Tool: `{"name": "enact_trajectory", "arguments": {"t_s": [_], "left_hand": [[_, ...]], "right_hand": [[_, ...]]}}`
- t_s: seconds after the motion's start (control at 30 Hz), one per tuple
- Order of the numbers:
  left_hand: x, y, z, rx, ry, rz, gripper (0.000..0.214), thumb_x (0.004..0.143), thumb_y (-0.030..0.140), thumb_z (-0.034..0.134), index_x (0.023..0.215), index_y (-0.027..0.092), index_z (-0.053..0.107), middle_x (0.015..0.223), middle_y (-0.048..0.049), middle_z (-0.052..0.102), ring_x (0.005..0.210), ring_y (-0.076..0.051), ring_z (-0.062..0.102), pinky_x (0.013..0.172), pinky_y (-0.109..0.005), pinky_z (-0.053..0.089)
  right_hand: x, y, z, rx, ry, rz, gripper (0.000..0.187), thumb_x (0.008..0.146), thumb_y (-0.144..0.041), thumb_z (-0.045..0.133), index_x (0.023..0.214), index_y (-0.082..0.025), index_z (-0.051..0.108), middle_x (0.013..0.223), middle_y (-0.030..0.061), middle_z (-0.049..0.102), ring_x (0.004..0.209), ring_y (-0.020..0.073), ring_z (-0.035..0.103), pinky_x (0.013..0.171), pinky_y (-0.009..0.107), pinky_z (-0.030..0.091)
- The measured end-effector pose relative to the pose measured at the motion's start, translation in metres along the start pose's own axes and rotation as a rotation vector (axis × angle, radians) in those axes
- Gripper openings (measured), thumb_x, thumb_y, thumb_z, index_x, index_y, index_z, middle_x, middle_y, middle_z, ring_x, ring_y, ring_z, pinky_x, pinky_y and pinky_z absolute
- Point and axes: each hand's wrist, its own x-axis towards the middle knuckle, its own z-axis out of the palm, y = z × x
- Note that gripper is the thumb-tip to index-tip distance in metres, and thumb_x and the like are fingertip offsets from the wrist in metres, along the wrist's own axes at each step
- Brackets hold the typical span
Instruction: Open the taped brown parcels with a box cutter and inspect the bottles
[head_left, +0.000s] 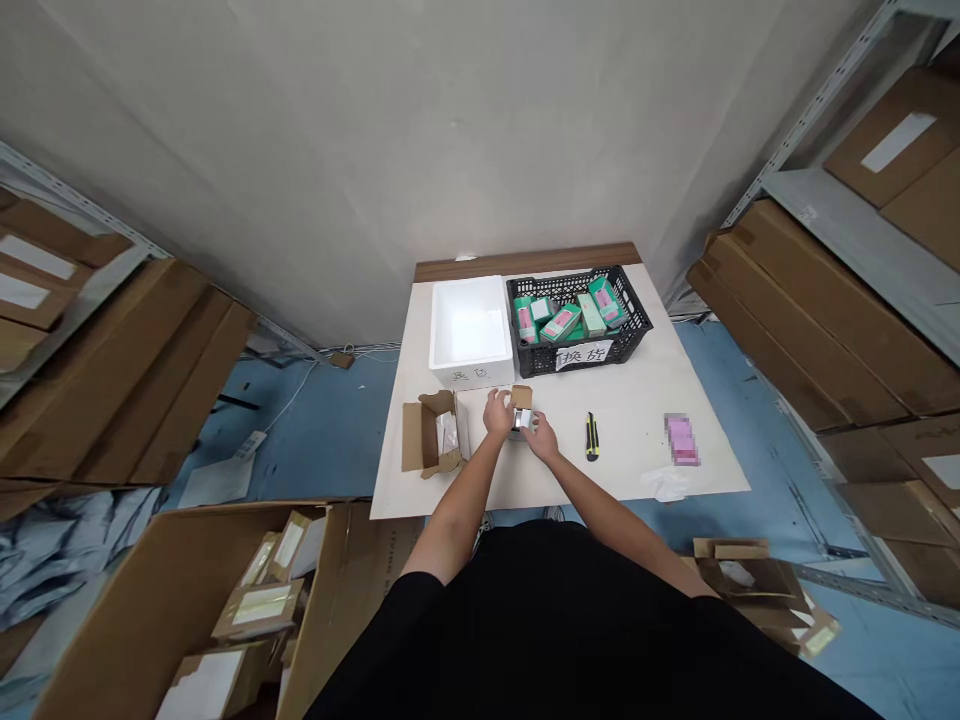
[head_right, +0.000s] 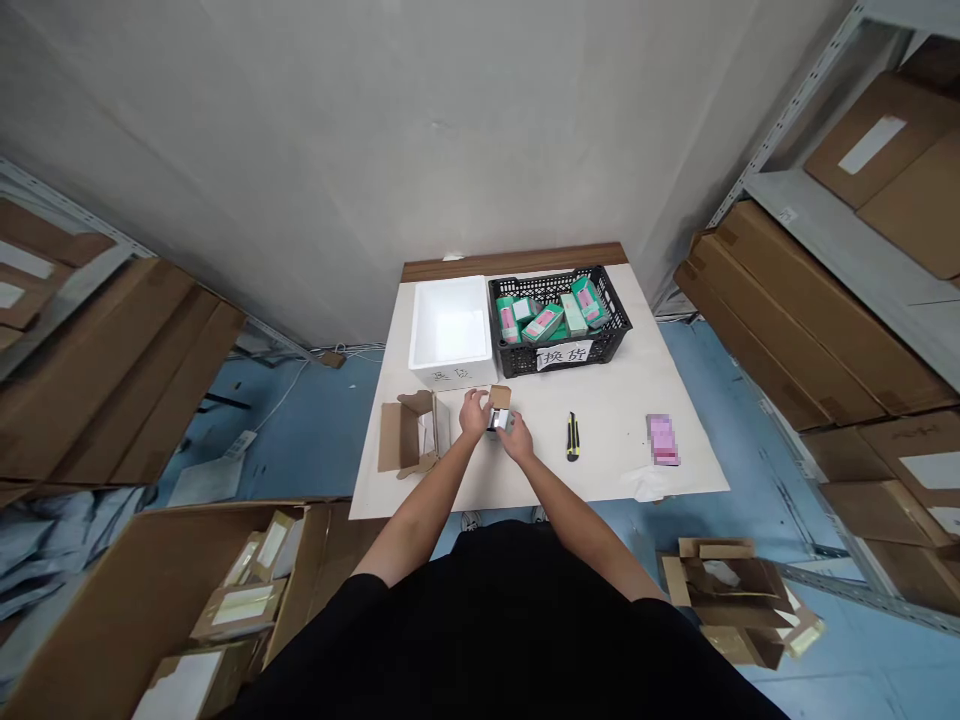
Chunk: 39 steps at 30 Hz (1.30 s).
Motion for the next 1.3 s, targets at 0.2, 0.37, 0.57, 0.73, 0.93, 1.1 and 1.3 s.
{"name": "enact_trajectory", "arguments": {"t_s": [0.2,0.37,0.57,0.73,0.93,1.1,1.3], "left_hand": [[0.004,-0.015,-0.012,-0.044,-0.277,0.152,0.044,0.086,0.018,0.070,0.129,0.022,0.077,0.133,-0.0090,0.076,0.124,-0.028,0.069,0.111,-0.039,0.051],[0.014,-0.032,-0.011,-0.285,-0.304,0.113,0.042,0.090,0.020,0.059,0.128,0.019,0.078,0.134,-0.0097,0.077,0.127,-0.027,0.068,0.116,-0.042,0.049],[0.017,-0.054,-0.011,-0.409,-0.406,0.083,0.066,0.076,0.020,0.069,0.142,0.017,0.069,0.154,-0.0135,0.064,0.143,-0.032,0.058,0.124,-0.047,0.042],[0.009,-0.061,-0.010,-0.417,-0.517,0.334,0.098,0.062,0.025,0.089,0.154,0.016,0.056,0.157,-0.0177,0.058,0.145,-0.037,0.053,0.125,-0.052,0.038],[0.003,-0.058,-0.004,-0.160,-0.437,0.293,0.090,0.070,0.023,0.088,0.154,0.023,0.056,0.145,-0.0124,0.068,0.132,-0.033,0.064,0.113,-0.043,0.050],[0.006,-0.055,-0.009,0.089,-0.417,0.242,0.088,0.075,0.027,0.087,0.157,0.024,0.052,0.149,-0.0134,0.065,0.134,-0.033,0.064,0.108,-0.040,0.052],[0.002,-0.045,-0.014,0.206,-0.423,0.191,0.092,0.076,0.036,0.087,0.159,0.027,0.048,0.149,-0.0141,0.064,0.133,-0.033,0.065,0.105,-0.039,0.052]], "right_hand": [[0.008,-0.021,-0.001,-0.128,0.041,-0.045,0.069,0.090,-0.033,0.072,0.154,-0.021,0.047,0.130,0.0118,0.073,0.120,0.0288,0.070,0.096,0.034,0.054],[0.007,-0.026,-0.004,-0.181,0.050,-0.020,0.072,0.095,-0.034,0.064,0.161,-0.019,0.040,0.130,0.0136,0.074,0.121,0.0298,0.070,0.097,0.034,0.053],[0.010,-0.016,-0.013,-0.084,0.051,-0.044,0.069,0.098,-0.022,0.047,0.166,-0.020,0.037,0.127,0.0095,0.077,0.116,0.0262,0.072,0.101,0.035,0.053],[0.011,-0.010,-0.013,-0.106,0.079,-0.156,0.049,0.100,-0.017,0.041,0.140,-0.024,0.069,0.145,0.0069,0.069,0.136,0.0211,0.062,0.115,0.033,0.047],[0.023,-0.035,-0.008,-0.349,0.028,0.049,0.052,0.082,-0.043,0.083,0.129,-0.023,0.075,0.174,0.0155,0.034,0.144,0.0367,0.053,0.108,0.043,0.051],[0.030,-0.062,-0.007,-0.459,-0.007,0.013,0.058,0.067,-0.047,0.092,0.114,-0.018,0.076,0.175,0.0193,0.029,0.158,0.0449,0.030,0.117,0.052,0.041],[0.018,-0.100,-0.067,-0.222,0.082,-0.169,0.046,0.065,-0.046,0.081,0.101,-0.023,0.063,0.132,0.0117,0.067,0.119,0.0306,0.062,0.092,0.037,0.052]]}}
